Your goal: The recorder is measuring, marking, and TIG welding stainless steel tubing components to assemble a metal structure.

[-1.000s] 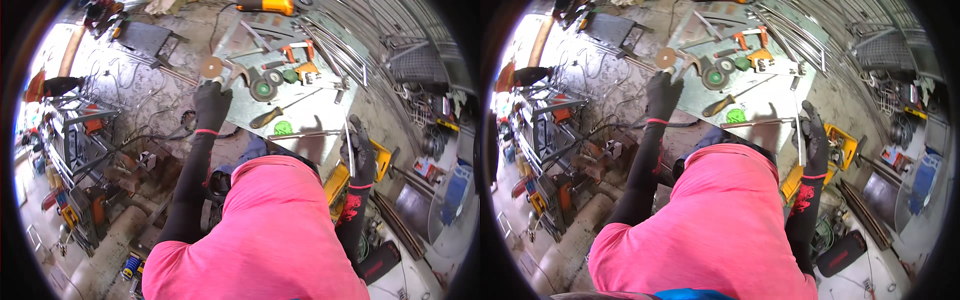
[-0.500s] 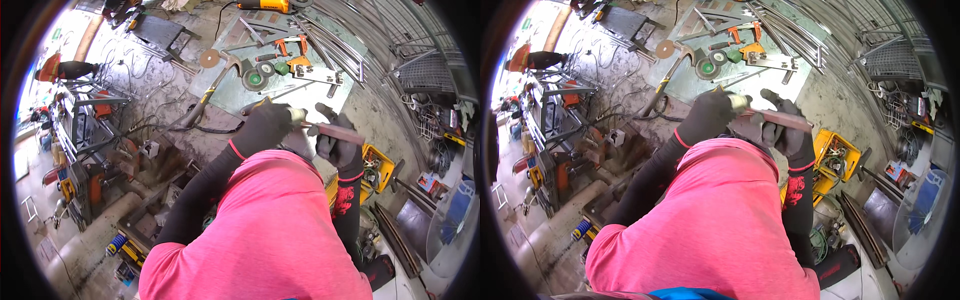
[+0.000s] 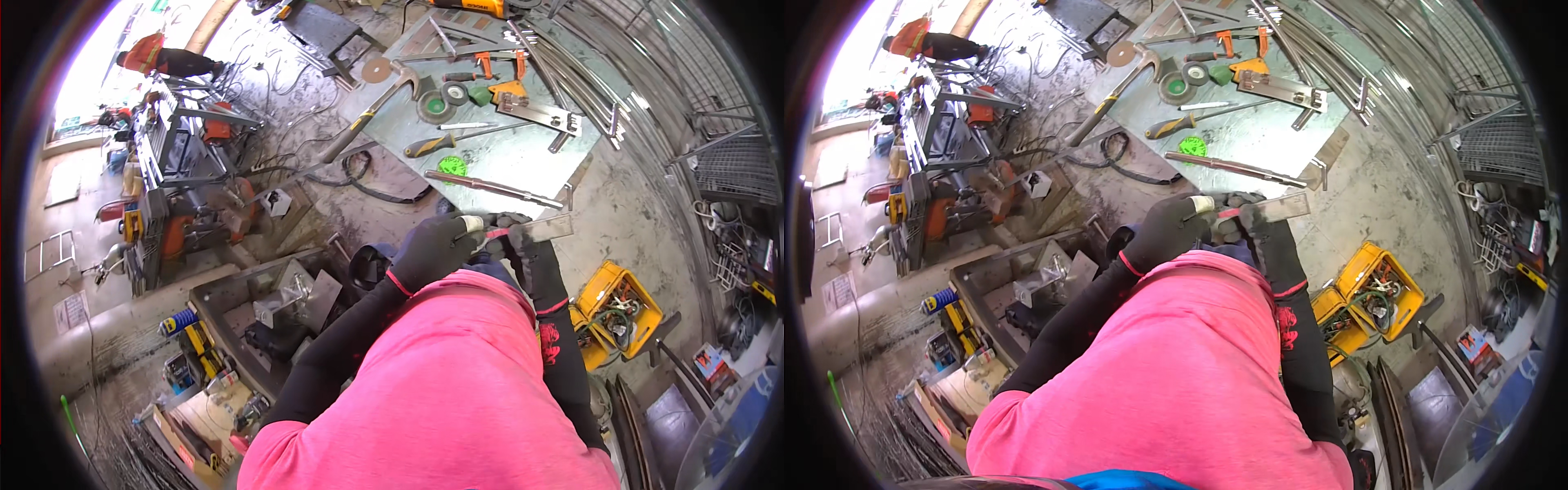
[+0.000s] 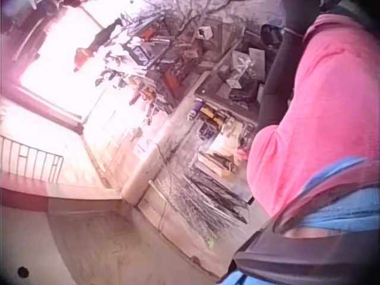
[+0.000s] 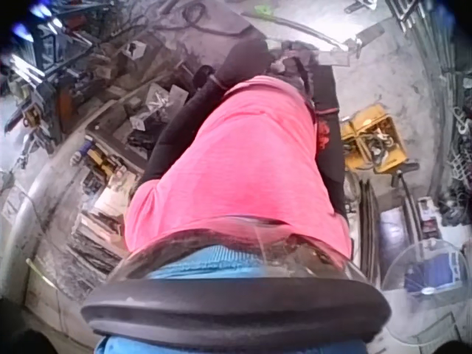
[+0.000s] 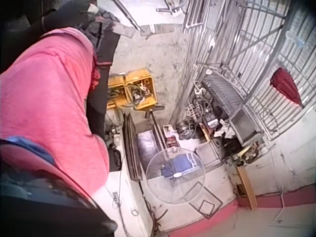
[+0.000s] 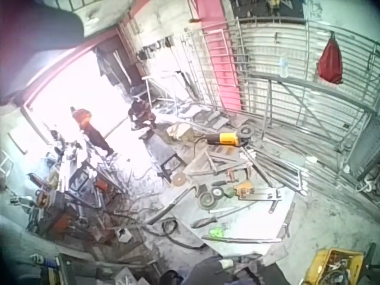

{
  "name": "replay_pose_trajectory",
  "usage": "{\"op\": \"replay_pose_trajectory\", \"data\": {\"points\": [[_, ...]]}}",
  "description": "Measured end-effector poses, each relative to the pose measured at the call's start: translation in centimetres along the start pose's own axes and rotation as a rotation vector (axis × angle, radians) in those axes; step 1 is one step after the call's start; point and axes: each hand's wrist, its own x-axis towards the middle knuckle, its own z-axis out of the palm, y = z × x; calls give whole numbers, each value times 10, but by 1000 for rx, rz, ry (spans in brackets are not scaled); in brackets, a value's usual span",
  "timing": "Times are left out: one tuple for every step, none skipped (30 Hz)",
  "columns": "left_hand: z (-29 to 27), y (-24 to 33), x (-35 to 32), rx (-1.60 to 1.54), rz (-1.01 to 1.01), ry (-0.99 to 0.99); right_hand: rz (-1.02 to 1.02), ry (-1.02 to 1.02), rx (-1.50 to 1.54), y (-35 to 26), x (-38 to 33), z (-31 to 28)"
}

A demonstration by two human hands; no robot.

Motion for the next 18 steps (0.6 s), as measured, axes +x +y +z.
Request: {"op": "replay_pose_trajectory", "data": {"points": [[-1,1,1,119,66,39,-17,30,44,11,-3,-7],[-3,1,3,239,136,72,-37,65,91,22,-6,-13],[1,-9,0,356,103,213,-28,153,294,34,-10,-22],[2,-19,4,439,128,247,-72,194,234,34,-17,-31],[-2,-32,12,522,154,278,-118,238,177,35,-24,-39],[-5,-44,25,604,196,314,-179,284,117,32,-27,-44],[-8,-52,32,625,180,244,-234,262,109,15,-34,-38],[-9,-60,40,680,230,257,-249,307,117,8,-40,-42],[-6,-64,50,726,293,258,-268,354,49,5,-42,-52],[-1,-68,57,764,353,253,-277,409,-19,5,-43,-65],[3,-74,67,780,394,217,-286,476,-10,13,-41,-84],[8,-85,70,960,353,144,-238,517,6,13,-42,-91],[7,-90,76,929,340,129,-192,462,124,14,-42,-100],[8,-95,78,898,323,116,-143,402,241,17,-42,-105],[8,-93,85,842,415,197,-68,449,389,23,-38,-114],[7,-93,86,842,416,181,-22,393,538,27,-33,-112],[5,-93,89,843,412,169,-48,387,595,30,-22,-109],[3,-95,90,847,414,148,-78,383,659,35,-11,-109]]}}
